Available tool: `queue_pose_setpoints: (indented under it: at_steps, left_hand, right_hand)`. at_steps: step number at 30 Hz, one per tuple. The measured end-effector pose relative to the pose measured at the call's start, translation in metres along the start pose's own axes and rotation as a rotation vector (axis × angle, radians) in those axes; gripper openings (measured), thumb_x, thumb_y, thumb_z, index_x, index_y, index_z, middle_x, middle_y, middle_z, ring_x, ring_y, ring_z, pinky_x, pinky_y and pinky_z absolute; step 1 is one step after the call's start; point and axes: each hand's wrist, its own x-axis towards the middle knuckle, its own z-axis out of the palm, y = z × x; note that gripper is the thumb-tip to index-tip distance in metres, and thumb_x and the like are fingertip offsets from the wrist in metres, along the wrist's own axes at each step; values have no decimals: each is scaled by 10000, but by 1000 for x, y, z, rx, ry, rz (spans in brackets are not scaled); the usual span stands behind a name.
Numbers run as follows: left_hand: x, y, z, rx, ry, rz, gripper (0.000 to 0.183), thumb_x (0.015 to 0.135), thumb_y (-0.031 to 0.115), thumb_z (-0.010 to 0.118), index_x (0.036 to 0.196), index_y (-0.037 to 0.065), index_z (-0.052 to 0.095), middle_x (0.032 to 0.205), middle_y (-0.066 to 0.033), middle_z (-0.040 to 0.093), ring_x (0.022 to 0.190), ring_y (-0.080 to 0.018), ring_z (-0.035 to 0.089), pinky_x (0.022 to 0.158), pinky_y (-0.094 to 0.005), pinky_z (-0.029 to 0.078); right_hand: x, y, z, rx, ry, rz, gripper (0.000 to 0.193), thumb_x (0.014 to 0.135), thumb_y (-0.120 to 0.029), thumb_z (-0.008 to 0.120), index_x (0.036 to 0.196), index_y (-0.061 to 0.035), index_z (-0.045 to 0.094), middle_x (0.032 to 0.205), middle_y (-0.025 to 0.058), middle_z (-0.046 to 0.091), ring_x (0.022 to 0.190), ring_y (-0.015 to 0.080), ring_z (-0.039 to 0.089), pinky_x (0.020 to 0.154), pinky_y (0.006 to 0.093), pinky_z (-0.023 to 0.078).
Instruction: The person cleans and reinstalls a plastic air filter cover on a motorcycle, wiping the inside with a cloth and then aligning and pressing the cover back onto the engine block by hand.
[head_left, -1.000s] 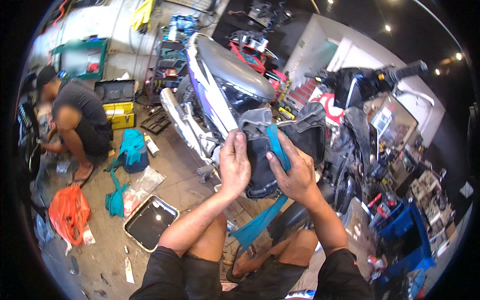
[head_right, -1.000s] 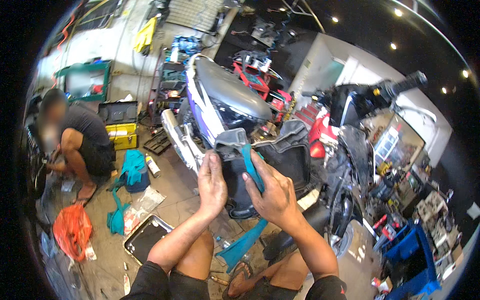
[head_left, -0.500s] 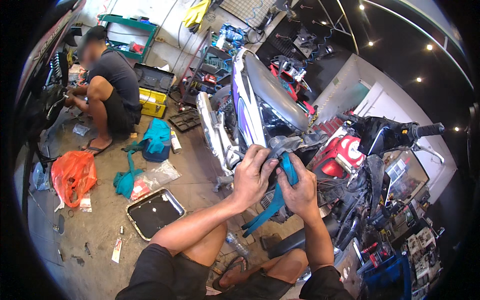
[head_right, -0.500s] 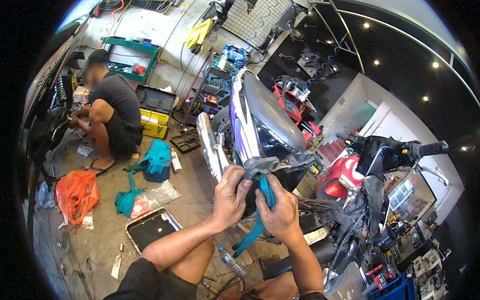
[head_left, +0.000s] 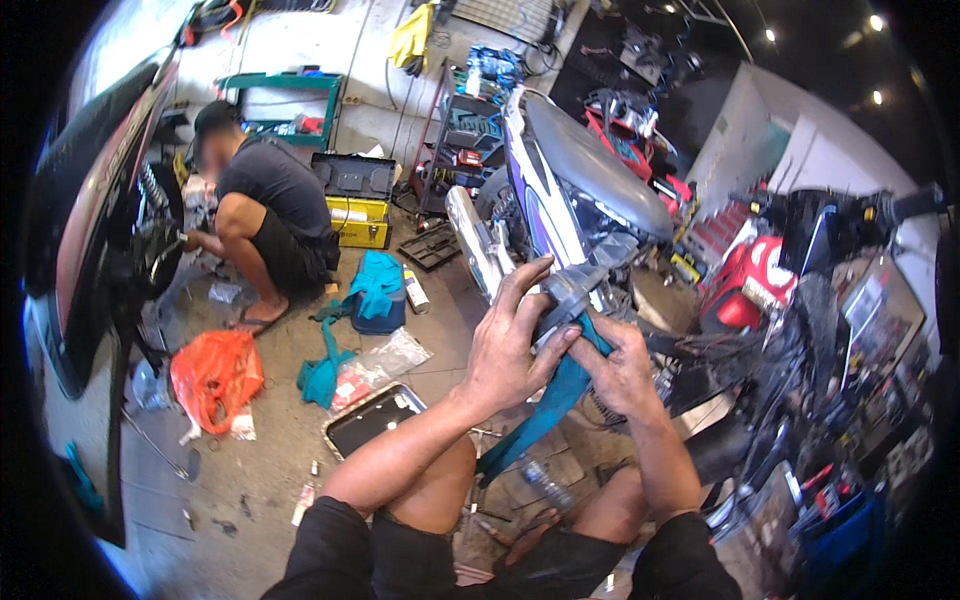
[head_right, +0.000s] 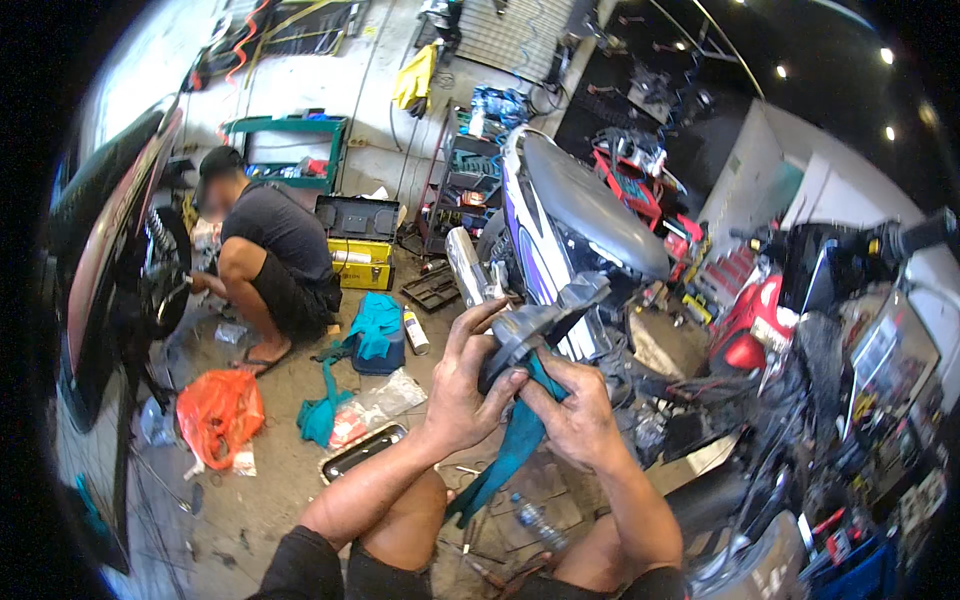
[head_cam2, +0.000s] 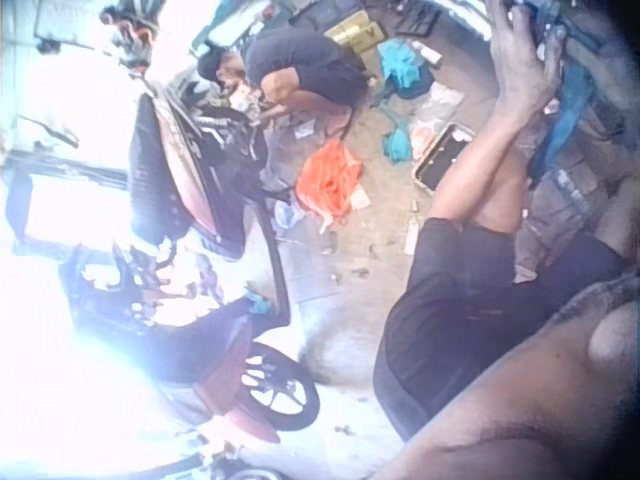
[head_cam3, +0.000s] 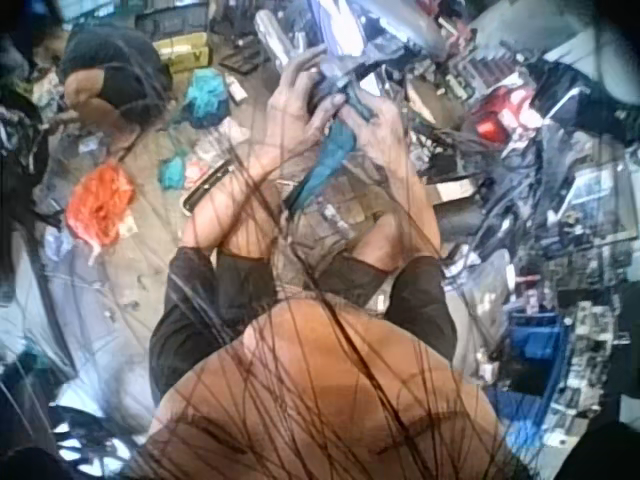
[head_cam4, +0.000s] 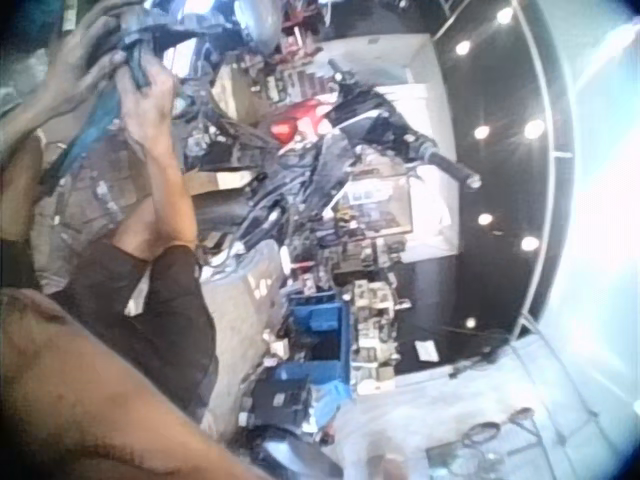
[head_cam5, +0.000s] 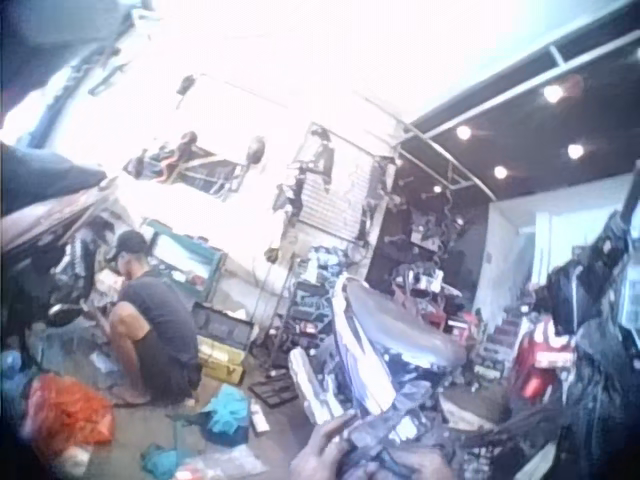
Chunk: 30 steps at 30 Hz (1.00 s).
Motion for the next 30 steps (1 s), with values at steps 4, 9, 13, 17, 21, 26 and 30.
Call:
queue_pose_setpoints:
  at_steps: [4, 9, 13, 17, 21, 26, 30]
  left_hand:
    - [-1, -3, 0, 41, -26, 7, 311, 901, 162, 692, 1023, -39, 489, 1304, -278, 551, 1126, -450, 586, 914, -474, 491]
    - [1, 4, -2, 8, -33, -155, 402, 902, 150, 703, 1183, -40, 487, 1198, -241, 576, 990, -352, 632, 851, -412, 507]
    - [-3, 2, 15, -24, 17, -120, 433, 925, 149, 674, 1260, -53, 487, 1090, -177, 617, 933, -264, 637, 833, -365, 509]
    - [-4, -1, 12, -62, 101, -282, 446, 989, 315, 611, 1219, -59, 535, 1074, -167, 631, 1002, -241, 604, 903, -369, 471]
    - [1, -5, -1, -172, 112, -415, 476, 1044, 375, 500, 1204, -73, 513, 1106, -150, 580, 1018, -189, 514, 932, -330, 408]
    - [3, -8, 0, -398, 252, -526, 369, 1047, 365, 502, 1089, 2, 549, 978, -52, 543, 913, -131, 457, 842, -301, 386]
    - [2, -17, -4, -499, 206, -600, 606, 1035, 411, 511, 1374, -86, 443, 1332, -148, 533, 1208, -193, 484, 1079, -330, 337]
  right_hand:
    - [5, 2, -5, -78, -56, -54, 257, 903, -85, 678, 1127, 38, 649, 879, 140, 697, 751, 168, 664, 666, 330, 521]
    - [6, 7, -4, -54, -31, -102, 387, 891, -86, 691, 1237, 69, 614, 1023, 220, 709, 902, 244, 717, 767, 343, 555]
    - [-4, 9, -11, -106, 6, -121, 413, 890, -91, 692, 1257, 76, 599, 1099, 236, 696, 988, 312, 710, 854, 357, 547]
    - [-7, -11, -20, -136, -79, -118, 488, 900, -153, 705, 1338, 13, 569, 948, 170, 665, 870, 286, 660, 827, 343, 520]
    - [-20, -14, -27, -144, -4, -160, 587, 891, -239, 737, 1391, -8, 531, 1096, 154, 581, 1015, 258, 579, 892, 352, 464]
    - [-54, 4, -45, 134, 155, 82, 563, 960, -261, 619, 1402, 62, 487, 1229, 138, 601, 1101, 221, 569, 986, 331, 440]
    - [-60, 2, -64, 357, 376, 148, 504, 973, -190, 517, 1406, 65, 479, 1255, 170, 635, 1069, 208, 614, 964, 324, 479]
